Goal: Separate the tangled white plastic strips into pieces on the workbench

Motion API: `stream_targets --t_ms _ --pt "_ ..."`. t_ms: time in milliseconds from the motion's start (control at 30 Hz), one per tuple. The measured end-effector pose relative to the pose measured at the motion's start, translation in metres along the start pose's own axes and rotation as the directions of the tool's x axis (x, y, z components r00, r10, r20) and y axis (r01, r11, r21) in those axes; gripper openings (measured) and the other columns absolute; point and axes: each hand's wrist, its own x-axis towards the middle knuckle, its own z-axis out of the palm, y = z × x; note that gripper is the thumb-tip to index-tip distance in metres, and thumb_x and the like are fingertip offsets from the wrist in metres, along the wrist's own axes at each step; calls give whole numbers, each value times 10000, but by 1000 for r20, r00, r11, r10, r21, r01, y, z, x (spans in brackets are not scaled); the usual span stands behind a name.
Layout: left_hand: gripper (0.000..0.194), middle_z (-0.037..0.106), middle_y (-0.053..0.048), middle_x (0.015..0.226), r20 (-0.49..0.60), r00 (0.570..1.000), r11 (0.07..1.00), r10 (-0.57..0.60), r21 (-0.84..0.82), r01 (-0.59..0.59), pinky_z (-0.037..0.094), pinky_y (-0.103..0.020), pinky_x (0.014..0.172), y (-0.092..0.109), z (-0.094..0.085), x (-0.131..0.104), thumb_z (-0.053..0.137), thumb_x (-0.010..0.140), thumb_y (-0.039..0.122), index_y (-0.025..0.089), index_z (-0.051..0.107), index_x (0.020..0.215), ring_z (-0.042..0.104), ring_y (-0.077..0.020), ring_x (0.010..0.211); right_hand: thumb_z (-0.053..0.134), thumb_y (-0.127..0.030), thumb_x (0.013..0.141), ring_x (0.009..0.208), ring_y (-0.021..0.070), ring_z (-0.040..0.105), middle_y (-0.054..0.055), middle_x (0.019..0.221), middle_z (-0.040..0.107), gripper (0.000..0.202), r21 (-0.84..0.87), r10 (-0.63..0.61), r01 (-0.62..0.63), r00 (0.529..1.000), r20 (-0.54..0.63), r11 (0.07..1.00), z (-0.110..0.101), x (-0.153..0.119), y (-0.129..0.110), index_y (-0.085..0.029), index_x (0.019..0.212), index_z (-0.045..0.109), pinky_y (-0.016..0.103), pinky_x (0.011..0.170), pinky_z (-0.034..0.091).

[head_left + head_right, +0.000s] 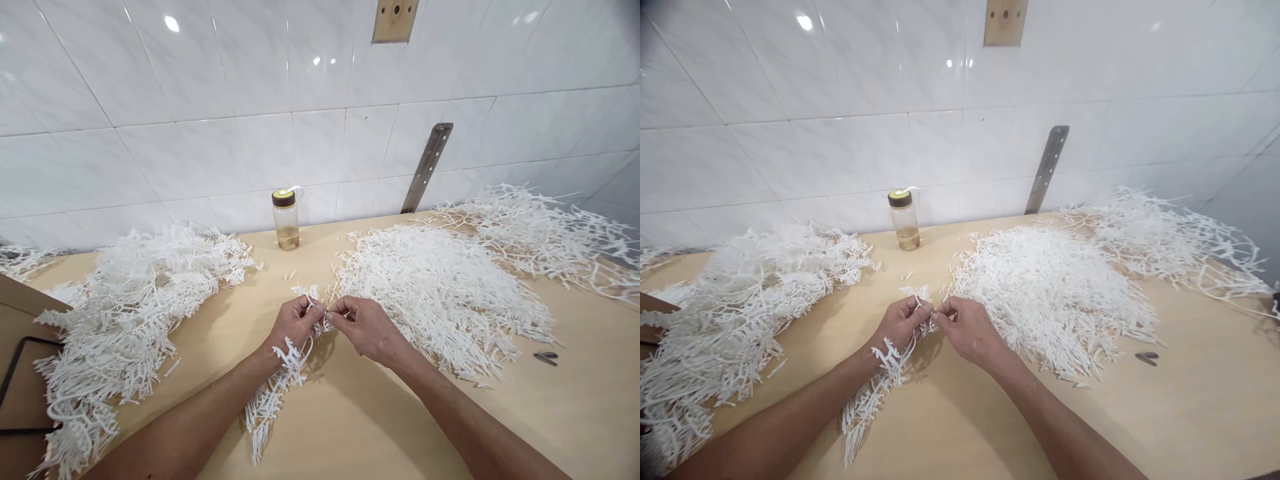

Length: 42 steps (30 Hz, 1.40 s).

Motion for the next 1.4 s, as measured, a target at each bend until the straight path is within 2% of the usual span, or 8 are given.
stream_targets --t_ms 333,633,867,1000,1100,1233,1300,1400 --pt "400 535 32 572 -23 998 994 62 93 -60 340 -212 495 -1 0 -2 743 706 520 145 610 745 448 -89 508 551 -297 803 569 136 539 2 711 680 179 -46 -31 30 999 -10 998 9 2 10 -191 772 692 244 521 380" --pt "297 528 25 623 5 995 977 95 191 -95 367 -229 563 -3 -1 -5 634 810 438 162 558 731 467 -110 577 520 -249 785 608 136 542 -7 687 656 150 -73 -92 90 995 -27 993 7 0 9 -195 715 640 244 552 393" --pt "327 413 40 571 -38 945 829 325 491 -266 282 -246 547 -1 4 -16 561 862 380 190 459 618 360 -115 568 537 -222 743 484 108 502 -28 602 589 87 -22 38 -38 999 -11 999 8 1 -1 -196 675 585 221 451 387" --pt "322 405 33 557 -23 904 754 427 562 -342 280 -263 556 5 5 -21 524 885 337 198 446 605 361 -124 559 513 -208 743 380 106 462 -58 491 508 65 73 151 -151 989 10 986 10 3 -4 -205 690 550 226 388 385" --pt "299 402 35 555 4 888 739 459 553 -384 281 -266 556 9 4 -23 546 876 338 197 470 623 356 -119 549 523 -208 755 387 109 498 -33 545 563 55 -5 139 -140 985 -103 990 5 5 0 -196 709 551 233 403 396" --pt "318 434 36 564 46 939 848 341 417 -328 300 -252 543 7 3 -20 570 877 414 182 524 664 386 -108 542 543 -300 810 434 134 541 2 628 628 109 -80 67 -94 956 -285 992 -16 7 7 -202 785 582 259 441 408" --pt "341 463 35 571 18 969 927 246 287 -241 312 -241 524 3 3 -16 586 868 470 171 564 705 404 -101 528 552 -347 832 493 156 565 10 624 629 150 -158 -19 -52 910 -415 986 -31 8 11 -206 795 591 284 511 429" --pt "381 520 29 593 13 990 985 139 104 -140 308 -224 488 -2 2 -8 641 820 526 159 584 737 399 -80 491 577 -333 829 582 187 586 25 638 624 138 -319 -142 -75 784 -605 945 -53 10 17 -197 824 600 340 652 449"
